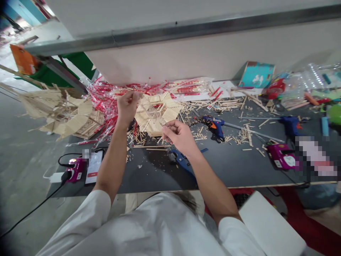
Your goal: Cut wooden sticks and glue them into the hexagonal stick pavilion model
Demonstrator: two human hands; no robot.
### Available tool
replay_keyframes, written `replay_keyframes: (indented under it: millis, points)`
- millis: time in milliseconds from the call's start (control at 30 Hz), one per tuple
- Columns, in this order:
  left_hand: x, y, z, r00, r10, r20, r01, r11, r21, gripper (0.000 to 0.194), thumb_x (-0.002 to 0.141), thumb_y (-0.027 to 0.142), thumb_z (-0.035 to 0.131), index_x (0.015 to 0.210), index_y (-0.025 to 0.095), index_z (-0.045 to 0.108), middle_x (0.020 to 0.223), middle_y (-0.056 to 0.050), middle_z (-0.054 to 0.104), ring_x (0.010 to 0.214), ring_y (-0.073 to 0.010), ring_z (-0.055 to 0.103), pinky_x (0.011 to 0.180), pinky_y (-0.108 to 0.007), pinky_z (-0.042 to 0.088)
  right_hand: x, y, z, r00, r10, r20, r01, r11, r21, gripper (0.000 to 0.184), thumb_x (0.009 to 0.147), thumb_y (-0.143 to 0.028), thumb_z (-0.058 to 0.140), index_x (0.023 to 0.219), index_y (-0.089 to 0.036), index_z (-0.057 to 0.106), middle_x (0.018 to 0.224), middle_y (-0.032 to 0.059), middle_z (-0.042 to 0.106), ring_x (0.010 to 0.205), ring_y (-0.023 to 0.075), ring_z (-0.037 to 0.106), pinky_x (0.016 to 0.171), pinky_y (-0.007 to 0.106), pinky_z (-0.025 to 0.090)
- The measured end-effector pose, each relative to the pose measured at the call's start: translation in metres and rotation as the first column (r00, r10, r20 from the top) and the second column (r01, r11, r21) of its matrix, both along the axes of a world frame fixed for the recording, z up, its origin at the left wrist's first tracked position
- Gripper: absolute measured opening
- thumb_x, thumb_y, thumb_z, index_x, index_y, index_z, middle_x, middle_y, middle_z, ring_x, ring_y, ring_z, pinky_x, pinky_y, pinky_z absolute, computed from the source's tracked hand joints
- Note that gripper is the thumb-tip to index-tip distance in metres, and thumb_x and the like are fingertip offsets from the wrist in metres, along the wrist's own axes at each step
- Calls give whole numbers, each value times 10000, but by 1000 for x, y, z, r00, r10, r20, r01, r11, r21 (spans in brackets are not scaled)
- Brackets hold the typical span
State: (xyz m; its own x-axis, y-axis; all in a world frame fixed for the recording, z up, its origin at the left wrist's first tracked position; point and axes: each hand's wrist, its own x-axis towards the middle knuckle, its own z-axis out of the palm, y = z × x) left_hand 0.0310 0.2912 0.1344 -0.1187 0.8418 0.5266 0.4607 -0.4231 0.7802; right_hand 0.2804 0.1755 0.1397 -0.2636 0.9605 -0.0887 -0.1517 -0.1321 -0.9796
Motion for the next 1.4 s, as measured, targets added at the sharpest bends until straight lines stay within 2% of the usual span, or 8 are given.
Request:
replay_keyframes:
  millis: [133, 267, 433, 567, 767, 1033, 1200, 1400]
  points:
    - [-7, -52, 7, 976, -100, 194, 103, 995, -4, 324, 993, 496, 693, 992, 185, 783, 818, -43, 763, 687, -106, 688, 650, -219, 552, 21, -29, -3, 995, 70, 73, -69, 997, -27, 384, 866, -525, 832, 950, -187, 668, 660, -1, 718, 513, 94, 570, 494, 223, 437]
    - [-30, -143, 2, 930, -206, 305, 307, 892, -333, 309, 917, 421, 802, 1105, 180, 757, 745, -35, 770, 601, -146, 715, 564, -254, 590, 42, -77, -31, 984, 85, 159, -65, 990, -124, 364, 885, -520, 814, 977, -187, 695, 674, 4, 715, 557, 109, 604, 550, 233, 484]
    - [-50, -250, -44, 906, -21, 423, 304, 727, -616, 380, 867, 341, 856, 1175, 168, 717, 818, -49, 796, 608, -141, 718, 509, -220, 557, 46, -135, -80, 983, 31, 183, 19, 964, -265, 376, 881, -532, 816, 1003, -193, 708, 706, 15, 724, 580, 117, 606, 541, 233, 467]
    - [-36, -292, -77, 874, 71, 481, 309, 684, -661, 385, 875, 379, 847, 1147, 136, 724, 817, -63, 782, 639, -143, 721, 515, -213, 554, 42, -153, -96, 975, -65, 212, 119, 960, -254, 396, 870, -526, 830, 1049, -190, 721, 696, 10, 713, 596, 117, 612, 542, 225, 458]
    - [-8, -303, -76, 882, 67, 466, 241, 787, -568, 345, 876, 380, 847, 1116, 185, 695, 855, -38, 765, 736, -153, 731, 598, -228, 570, 45, -155, -81, 935, -222, 277, 253, 964, -79, 345, 884, -488, 830, 1070, -211, 741, 702, 1, 712, 601, 108, 618, 570, 211, 496]
    - [-1, -297, -39, 988, -143, 50, 149, 867, -476, 216, 916, 407, 799, 1059, 246, 822, 979, -27, 814, 872, -176, 747, 801, -281, 568, 48, -176, -69, 914, -291, 284, 300, 954, 11, 331, 877, -496, 831, 1052, -227, 748, 718, 2, 725, 617, 124, 653, 610, 232, 558]
    - [9, -284, -32, 936, -332, -119, 224, 821, -525, 181, 922, 383, 793, 1036, 254, 847, 1000, -26, 831, 911, -203, 750, 756, -281, 528, 49, -186, -71, 909, -253, 331, 234, 967, 97, 270, 916, -455, 796, 1072, -240, 752, 743, -6, 723, 667, 138, 675, 676, 261, 577]
    - [6, -274, -50, 923, -382, -47, 295, 780, -551, 145, 909, 384, 800, 937, 253, 858, 978, -23, 834, 910, -205, 755, 785, -287, 512, 54, -187, -73, 879, -258, 401, 183, 959, 218, 228, 939, -422, 772, 1086, -247, 765, 776, -5, 736, 694, 149, 673, 699, 278, 555]
